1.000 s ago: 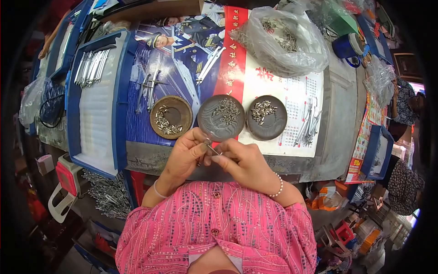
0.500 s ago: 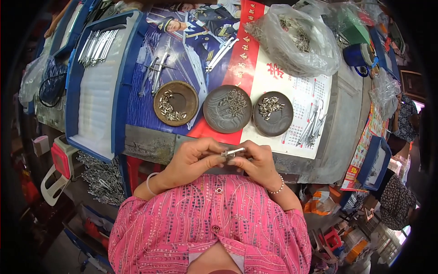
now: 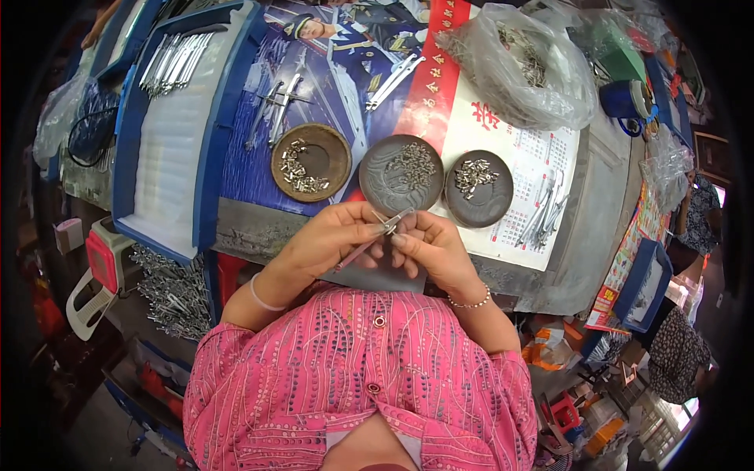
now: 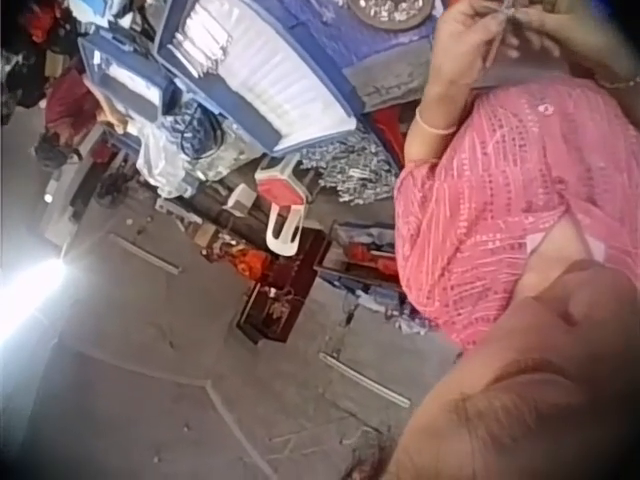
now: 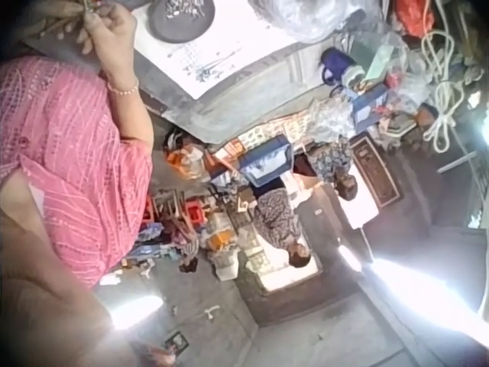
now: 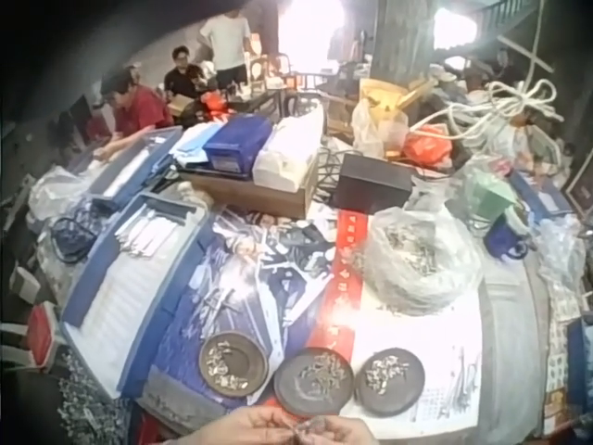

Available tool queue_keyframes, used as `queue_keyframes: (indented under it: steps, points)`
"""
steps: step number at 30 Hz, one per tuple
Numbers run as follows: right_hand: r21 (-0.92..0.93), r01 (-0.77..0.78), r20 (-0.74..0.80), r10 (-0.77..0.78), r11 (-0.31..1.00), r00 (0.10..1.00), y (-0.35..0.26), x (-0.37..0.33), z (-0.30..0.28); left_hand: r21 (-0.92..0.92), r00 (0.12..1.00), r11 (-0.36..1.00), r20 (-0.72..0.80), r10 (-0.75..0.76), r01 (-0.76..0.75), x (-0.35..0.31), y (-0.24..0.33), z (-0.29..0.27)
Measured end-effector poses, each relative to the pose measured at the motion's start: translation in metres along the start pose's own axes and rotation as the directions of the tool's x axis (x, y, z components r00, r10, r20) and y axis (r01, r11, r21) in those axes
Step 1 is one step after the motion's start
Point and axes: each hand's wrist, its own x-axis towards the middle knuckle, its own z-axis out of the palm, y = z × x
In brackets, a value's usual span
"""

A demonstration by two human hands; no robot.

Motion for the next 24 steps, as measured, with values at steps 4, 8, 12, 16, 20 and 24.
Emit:
queue_keyframes:
  steps: [4, 8, 12, 16, 20, 24]
  points:
    - [-0.054, 0.000, -0.002, 0.000, 0.999, 1.000, -0.004, 0.002, -0.004, -0.125, 0.999, 0.992, 0.036, -0.015, 0.019, 0.001, 0.005, 0.000]
    - [-0.028, 0.032, -0.002, -0.032, 0.999, 0.999, -0.008, 0.001, 0.000, -0.082, 1.000, 0.996, 0.010, 0.026, -0.025, -0.002, 0.006, 0.006]
    - [-0.065, 0.062, -0.028, -0.064, 0.996, 0.998, -0.006, -0.003, 0.005, 0.090, 0.996, 0.992, -0.008, 0.094, -0.092, -0.009, 0.000, 0.008]
    - [-0.070, 0.045, 0.028, -0.043, 0.997, 0.999, -0.003, -0.009, 0.004, 0.096, 0.984, 0.980, -0.027, 0.178, -0.174, -0.017, -0.002, 0.024]
    - [-0.097, 0.091, 0.085, -0.082, 0.991, 0.993, 0.002, -0.009, 0.008, 0.149, 0.979, 0.969, -0.014, 0.201, -0.197, -0.023, -0.003, 0.019]
    - [-0.166, 0.142, 0.151, -0.117, 0.976, 0.982, 0.003, -0.006, 0.007, 0.282, 0.888, 0.903, -0.237, 0.393, -0.324, -0.030, 0.020, 0.000]
